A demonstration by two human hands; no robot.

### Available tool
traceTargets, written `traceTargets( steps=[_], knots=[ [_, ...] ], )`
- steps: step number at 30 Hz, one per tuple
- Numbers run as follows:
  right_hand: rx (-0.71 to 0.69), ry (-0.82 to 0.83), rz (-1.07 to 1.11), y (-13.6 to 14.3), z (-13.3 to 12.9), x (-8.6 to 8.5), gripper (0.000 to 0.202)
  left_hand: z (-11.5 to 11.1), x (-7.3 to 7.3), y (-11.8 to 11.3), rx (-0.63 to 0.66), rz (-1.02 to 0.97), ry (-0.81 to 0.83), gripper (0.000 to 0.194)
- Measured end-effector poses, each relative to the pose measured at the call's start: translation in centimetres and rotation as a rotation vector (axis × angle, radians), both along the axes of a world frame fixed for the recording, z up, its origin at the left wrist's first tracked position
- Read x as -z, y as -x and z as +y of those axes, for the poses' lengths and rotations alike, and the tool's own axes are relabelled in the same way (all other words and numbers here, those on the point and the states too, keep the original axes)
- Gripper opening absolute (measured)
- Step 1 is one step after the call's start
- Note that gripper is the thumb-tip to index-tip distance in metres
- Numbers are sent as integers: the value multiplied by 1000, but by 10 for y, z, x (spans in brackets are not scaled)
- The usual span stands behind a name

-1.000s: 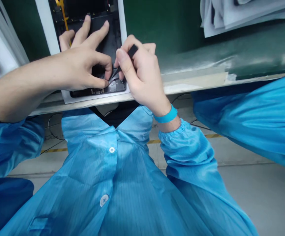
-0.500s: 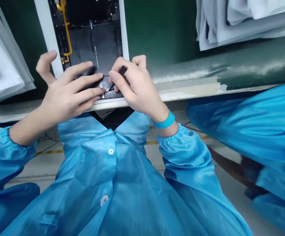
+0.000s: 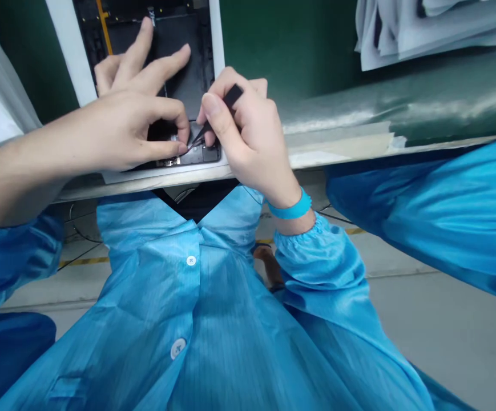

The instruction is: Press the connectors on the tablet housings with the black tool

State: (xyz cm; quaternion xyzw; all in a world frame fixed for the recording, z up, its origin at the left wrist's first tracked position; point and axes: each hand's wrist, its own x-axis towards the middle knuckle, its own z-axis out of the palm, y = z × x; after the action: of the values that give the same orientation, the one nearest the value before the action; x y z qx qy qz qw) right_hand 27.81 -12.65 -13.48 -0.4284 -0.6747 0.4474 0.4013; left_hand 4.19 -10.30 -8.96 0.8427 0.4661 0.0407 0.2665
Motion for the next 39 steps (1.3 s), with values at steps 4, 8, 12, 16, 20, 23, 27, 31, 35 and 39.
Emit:
traceTargets(
  steps=[4, 8, 12, 16, 20, 23, 27, 31, 35, 39],
  knots=[
    [46, -88, 34, 2, 1, -2, 43, 5, -7, 1, 1, 19, 75, 18],
    [59, -94, 0, 1, 1, -3, 44, 4, -9, -1, -16, 18, 116, 17],
    [52, -87, -29, 0, 1, -3, 45, -1, -12, -8, -76, 18, 109, 9],
    [53, -66, -29, 0, 1, -5, 46, -3, -15, -10, -70, 46, 106, 12],
    [54, -56, 20, 0, -1, -7, 45, 0, -18, -5, -60, 36, 142, 13],
    [48, -66, 69, 1, -1, -7, 44, 1, -21, -3, -67, 45, 180, 12],
    [42, -42, 39, 1, 0, -9, 49, 0, -21, -4, -70, 58, 141, 12],
    [20, -65, 62, -1, 0, -12, 44, 0, -22, -8, -83, 121, 81, 7],
    [9, -81, 92, -2, 0, -12, 38, 1, -25, -13, -80, 170, 111, 9],
    [-3, -97, 110, -1, 1, -14, 42, 1, -26, -14, -75, 187, 73, 9]
  ],
)
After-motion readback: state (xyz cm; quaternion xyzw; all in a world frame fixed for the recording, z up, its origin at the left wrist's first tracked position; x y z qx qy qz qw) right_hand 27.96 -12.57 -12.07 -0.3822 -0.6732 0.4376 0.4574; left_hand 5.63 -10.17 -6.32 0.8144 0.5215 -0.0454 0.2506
